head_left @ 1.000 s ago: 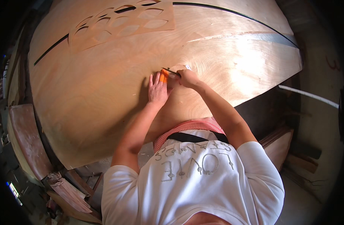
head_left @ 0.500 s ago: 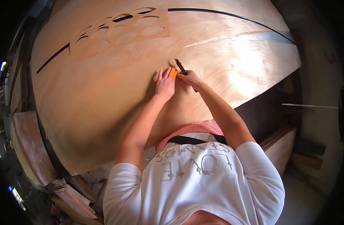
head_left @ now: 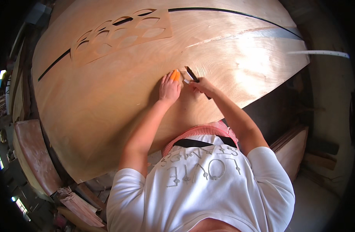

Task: The person uses a utility knife and a flexible ruler to cut a large sheet of wood veneer. They score along straight lines and cut out decorative leaf-shaped patterns, then remove the cut pieces and stack the remaining veneer.

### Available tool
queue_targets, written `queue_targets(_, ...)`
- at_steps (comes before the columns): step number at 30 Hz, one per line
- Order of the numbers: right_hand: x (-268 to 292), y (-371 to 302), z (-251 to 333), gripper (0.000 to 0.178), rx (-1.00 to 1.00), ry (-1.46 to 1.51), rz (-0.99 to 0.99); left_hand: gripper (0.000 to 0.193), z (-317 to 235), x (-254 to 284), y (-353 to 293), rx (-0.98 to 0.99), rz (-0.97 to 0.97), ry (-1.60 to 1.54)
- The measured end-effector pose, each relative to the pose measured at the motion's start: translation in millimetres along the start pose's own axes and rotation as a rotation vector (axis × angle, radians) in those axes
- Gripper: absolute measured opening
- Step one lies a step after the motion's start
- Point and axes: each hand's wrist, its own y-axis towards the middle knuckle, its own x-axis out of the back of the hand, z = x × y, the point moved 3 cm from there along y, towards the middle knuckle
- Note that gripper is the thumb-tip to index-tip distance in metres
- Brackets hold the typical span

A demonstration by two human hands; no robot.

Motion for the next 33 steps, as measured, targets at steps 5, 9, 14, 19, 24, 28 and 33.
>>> queue_targets(5,-20,-13,-15,0.030,-0.011,0.221,-0.077,0.046,-30,-7,-32,-0.118,0.083,0.035)
queue_targets(9,-3,-28,-26,0.035,-0.037,0.351,-0.110,0.058,-32,-6,-35,-0.082,0.156,0.004)
queue_targets(14,36,-37,-62,0.031,0.024,0.542,-0.223,0.058,-36,2,-37,-0.142,0.224,0.000)
queue_targets(19,52,-37,-91,0.028,-0.013,0.701,-0.249,0.048,-43,1,-44,-0.262,0.221,-0.098)
queue_targets(24,49,-36,-88,0.027,-0.002,0.723,-0.240,0.034,-42,-15,-57,-0.379,0.329,-0.247)
queue_targets(28,51,-34,-92,0.026,0.010,0.701,-0.264,0.038,-33,16,-29,-0.148,0.013,-0.283)
queue_targets(33,49,-40,-85,0.026,-0.007,0.658,-0.284,0.051,29,48,-10,0.234,-0.301,-0.045)
